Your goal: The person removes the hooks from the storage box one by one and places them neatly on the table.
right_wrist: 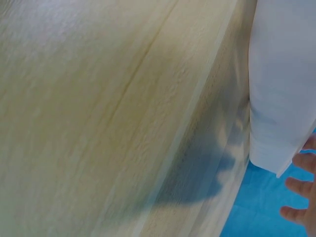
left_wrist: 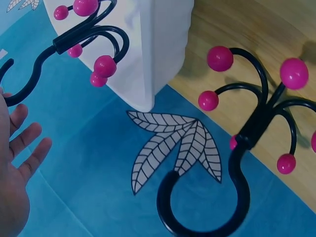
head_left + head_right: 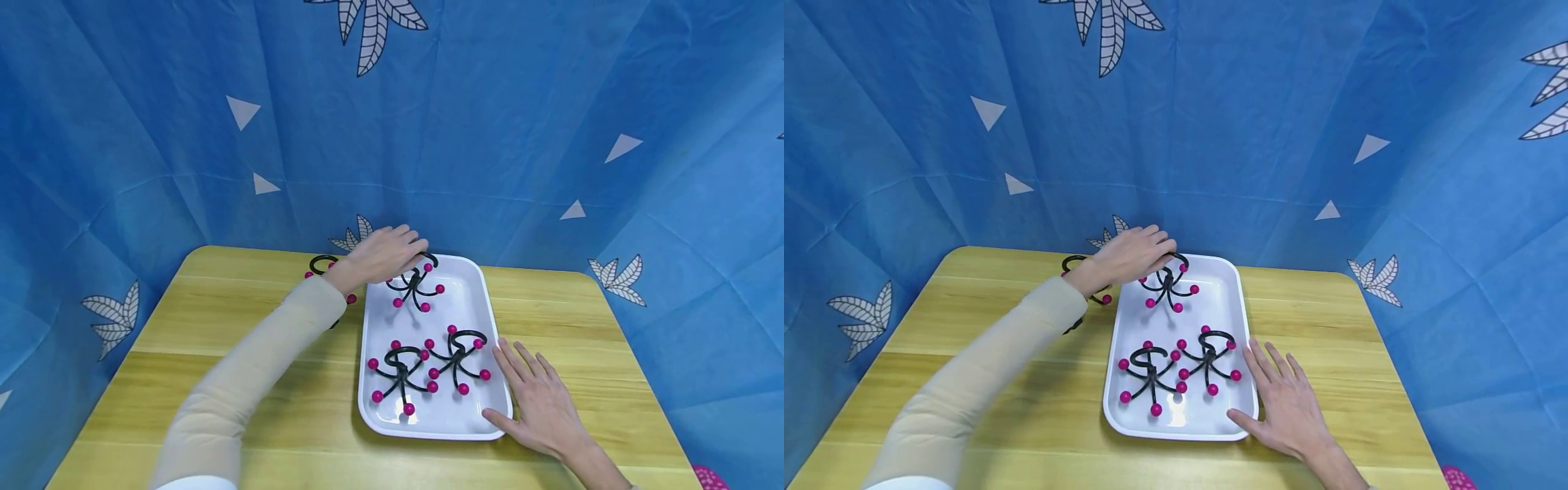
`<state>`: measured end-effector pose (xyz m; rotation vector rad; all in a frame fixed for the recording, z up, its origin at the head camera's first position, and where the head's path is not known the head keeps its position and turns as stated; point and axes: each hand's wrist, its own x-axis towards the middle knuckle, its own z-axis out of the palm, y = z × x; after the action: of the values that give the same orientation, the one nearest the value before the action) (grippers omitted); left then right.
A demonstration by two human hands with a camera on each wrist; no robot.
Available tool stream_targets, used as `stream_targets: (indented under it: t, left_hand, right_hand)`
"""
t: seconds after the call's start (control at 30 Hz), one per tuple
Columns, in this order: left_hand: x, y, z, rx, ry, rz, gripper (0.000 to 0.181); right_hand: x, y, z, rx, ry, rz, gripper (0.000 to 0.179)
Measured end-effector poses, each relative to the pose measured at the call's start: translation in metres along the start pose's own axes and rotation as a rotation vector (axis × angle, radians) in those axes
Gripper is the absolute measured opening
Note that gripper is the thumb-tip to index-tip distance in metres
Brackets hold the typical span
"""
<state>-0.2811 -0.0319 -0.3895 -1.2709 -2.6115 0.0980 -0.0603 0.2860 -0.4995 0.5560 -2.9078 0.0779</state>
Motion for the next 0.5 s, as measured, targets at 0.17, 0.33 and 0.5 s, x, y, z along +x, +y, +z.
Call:
stream_targets:
  t: [0.17, 0.33, 0.5]
  left_hand:
    - [-0.008, -0.003, -0.007, -0.018, 0.013, -0.010, 0.027]
    - [-0.018, -0.007, -0.014, -0.004, 0.057, -0.004, 0.025]
    - [-0.029, -0.011, -0.022, -0.015, 0.081, -0.011, 0.022]
  right_hand:
    - [0.000, -0.001, -0.001, -0.006, -0.013, 0.006, 0.106]
    - [0.000, -0.001, -0.001, -0.007, -0.016, 0.005, 0.106]
    - [-0.001, 0.000, 0.000, -0.012, -0.010, 0.002, 0.106]
